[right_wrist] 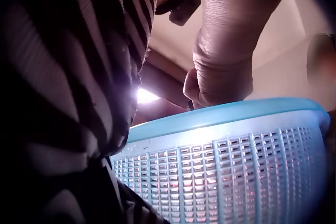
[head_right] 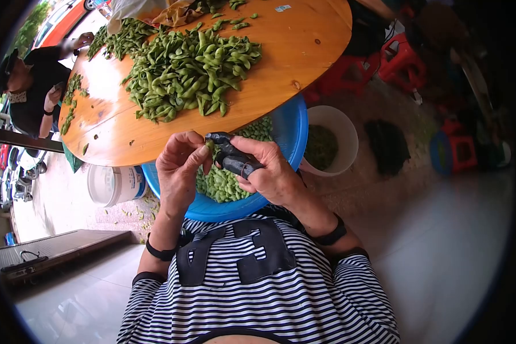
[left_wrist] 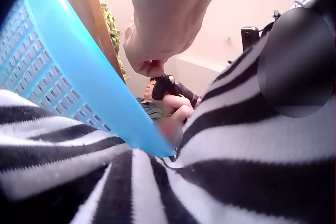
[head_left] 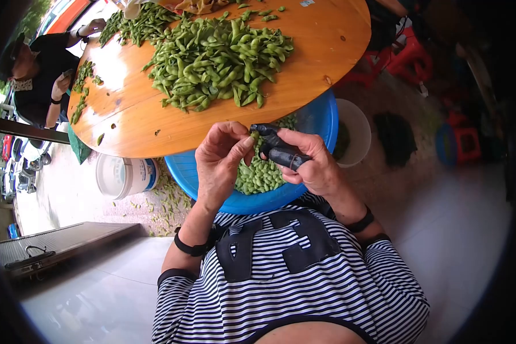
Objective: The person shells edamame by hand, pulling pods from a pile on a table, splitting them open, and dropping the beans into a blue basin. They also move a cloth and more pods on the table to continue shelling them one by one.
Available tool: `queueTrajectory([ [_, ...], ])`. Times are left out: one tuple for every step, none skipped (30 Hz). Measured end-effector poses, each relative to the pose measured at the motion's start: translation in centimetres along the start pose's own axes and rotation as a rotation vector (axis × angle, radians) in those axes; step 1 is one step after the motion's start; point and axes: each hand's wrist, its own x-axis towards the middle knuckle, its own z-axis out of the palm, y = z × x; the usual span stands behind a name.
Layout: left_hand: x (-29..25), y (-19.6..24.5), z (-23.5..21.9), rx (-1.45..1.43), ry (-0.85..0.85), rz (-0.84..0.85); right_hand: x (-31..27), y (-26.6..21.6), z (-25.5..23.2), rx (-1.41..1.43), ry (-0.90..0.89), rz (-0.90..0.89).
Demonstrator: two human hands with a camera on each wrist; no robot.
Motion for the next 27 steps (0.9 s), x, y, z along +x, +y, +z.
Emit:
queueTrajectory([
  [-0.1,-0.1,0.2,0.001,0.001,-0.001,0.0,0.1,-0.1,0.046,-0.016,0.005],
  [-0.2,-0.1,0.5,0.048,0.011,0.014,0.0,0.1,-0.2,0.093,-0.031,0.010],
  [-0.3,-0.1,0.6,0.095,0.020,0.029,0.1,0.3,-0.4,0.096,-0.031,0.010],
  [-0.3,-0.2,0.6,0.096,0.019,0.026,0.2,0.6,-0.6,0.059,-0.044,0.002],
  [-0.4,-0.3,0.5,0.171,0.026,0.061,0.3,0.7,-0.7,0.020,-0.057,-0.005],
  [-0.4,-0.4,0.5,0.245,0.034,0.097,0.2,0.8,-0.6,0.020,-0.054,-0.004],
  [-0.4,-0.5,0.5,0.242,0.034,0.097,0.3,0.8,-0.4,0.031,-0.018,-0.011],
  [-0.4,-0.5,0.5,0.206,0.025,0.064,0.3,0.8,-0.3,0.042,0.018,-0.017],
  [-0.4,-0.5,0.4,0.169,0.016,0.032,0.3,1.0,-0.5,0.041,0.019,-0.015],
  [-0.3,-0.5,0.3,0.168,0.016,0.031,0.3,1.3,-0.8,0.036,0.006,-0.021],
  [-0.2,-0.6,0.1,-0.045,-0.033,-0.081,0.4,1.5,-1.1,0.031,-0.006,-0.027],
  [0.0,-0.7,-0.1,-0.259,-0.083,-0.192,0.5,1.6,-1.3,0.031,-0.004,-0.027],
  [0.2,-1.0,-0.6,-0.321,-0.116,-0.251,0.5,1.6,-1.4,0.119,-0.051,-0.028],
  [0.4,-1.0,-0.6,-0.322,-0.116,-0.253,0.6,1.6,-1.5,0.207,-0.098,-0.029],
  [0.5,-1.1,-0.5,-0.369,-0.105,-0.317,0.6,1.7,-1.8,0.208,-0.097,-0.027],
  [0.6,-1.1,-0.5,-0.416,-0.093,-0.382,0.5,1.8,-2.1,0.161,-0.116,-0.019],
  [0.6,-1.0,-0.5,-0.416,-0.092,-0.383,0.5,1.9,-2.3,0.113,-0.136,-0.012],
  [0.5,-0.9,-0.5,-0.388,-0.088,-0.380,0.4,1.7,-2.0,0.114,-0.135,-0.012],
  [0.5,-0.9,-0.5,-0.361,-0.084,-0.376,0.2,1.2,-1.5,-0.187,-0.072,-0.125],
  [0.4,-1.0,-0.4,-0.361,-0.084,-0.375,0.1,0.8,-0.9,-0.489,-0.009,-0.239],
  [0.2,-1.1,-0.2,-0.210,-0.081,-0.292,0.0,0.8,-0.3,-0.572,0.053,-0.277],
  [0.0,-1.2,-0.1,-0.059,-0.076,-0.209,-0.1,1.1,-0.2,-0.570,0.049,-0.278],
  [-0.3,-1.2,0.1,0.154,-0.037,-0.161,-0.1,1.5,-0.1,-0.624,0.074,-0.309],
  [-0.4,-1.2,0.2,0.155,-0.033,-0.160,0.0,1.8,-0.2,-0.678,0.099,-0.341],
  [-0.5,-1.3,0.2,0.310,-0.040,-0.076,0.0,2.0,-0.2,-0.678,0.097,-0.340],
  [-0.6,-1.4,0.2,0.463,-0.047,0.008,0.1,2.1,-0.3,-0.665,0.126,-0.348],
  [-0.7,-1.7,0.0,0.507,-0.060,0.017,0.1,2.1,-0.3,-0.653,0.156,-0.356],
])
